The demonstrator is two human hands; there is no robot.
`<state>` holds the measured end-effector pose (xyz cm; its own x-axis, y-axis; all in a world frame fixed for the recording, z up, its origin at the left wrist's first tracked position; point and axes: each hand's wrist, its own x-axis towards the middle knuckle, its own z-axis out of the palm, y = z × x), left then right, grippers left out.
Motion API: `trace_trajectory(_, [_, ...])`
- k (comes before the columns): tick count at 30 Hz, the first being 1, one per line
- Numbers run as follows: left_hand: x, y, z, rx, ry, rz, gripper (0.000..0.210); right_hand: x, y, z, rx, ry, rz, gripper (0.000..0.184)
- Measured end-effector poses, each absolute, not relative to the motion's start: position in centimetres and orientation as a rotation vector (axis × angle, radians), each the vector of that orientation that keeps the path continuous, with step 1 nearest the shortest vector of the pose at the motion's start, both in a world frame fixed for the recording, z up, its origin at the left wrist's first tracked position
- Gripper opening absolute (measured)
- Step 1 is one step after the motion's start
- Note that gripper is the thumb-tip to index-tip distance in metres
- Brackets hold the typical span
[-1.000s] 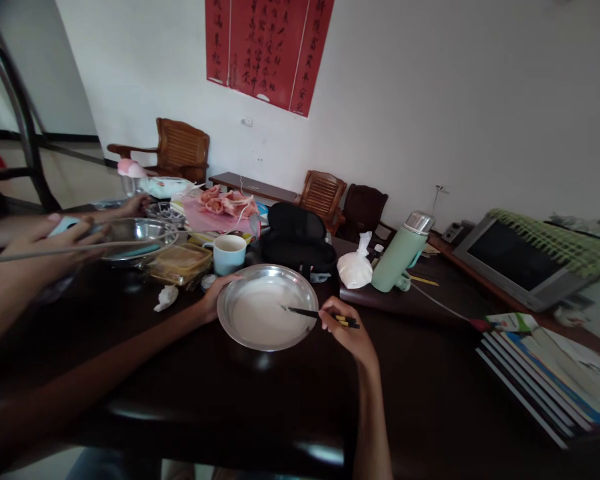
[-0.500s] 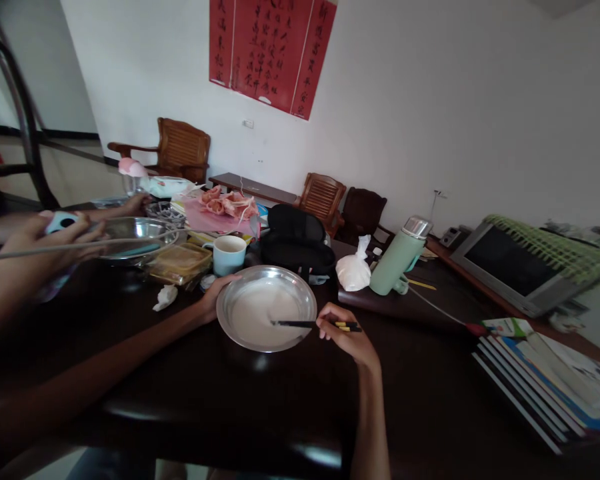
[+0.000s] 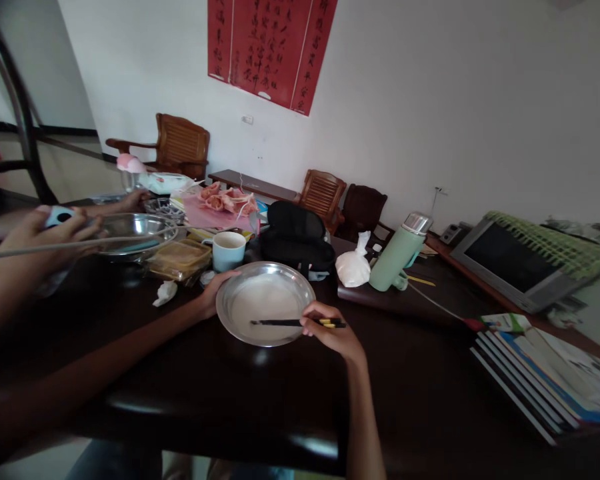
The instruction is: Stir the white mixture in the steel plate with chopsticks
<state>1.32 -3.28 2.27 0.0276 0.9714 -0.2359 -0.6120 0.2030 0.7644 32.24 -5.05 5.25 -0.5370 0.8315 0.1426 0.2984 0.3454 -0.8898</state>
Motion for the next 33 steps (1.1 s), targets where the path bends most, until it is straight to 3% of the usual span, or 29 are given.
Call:
trace_trajectory(7, [1.5,-3.7,3.0,0.514,0.925,1.284,0.019,33.3,-4.5,5.4,-1.080,-1.948,0.906,0.028])
trace_trajectory(14, [1.7,-4.2,3.4,0.540,0.918,1.304,0.027,32.4,-5.2,5.6,-0.969,-2.074,1.101,0.027])
trace_trajectory(19, [1.4,-3.6,2.8,0.543,0.890,1.299,0.016,31.9,-5.0,5.3,-1.005,-2.014,0.971,0.027])
trace_trajectory(28, [0.9,-3.1,1.8,0.530,0.915,1.285,0.018,33.3,-5.2,6.0,-0.999,-2.051,1.119,0.033])
trace_trajectory(33, [1.0,-3.0,1.9,0.542,0.886,1.281,0.025,32.8,-4.8,5.6,-1.042,-1.966,0.980,0.029])
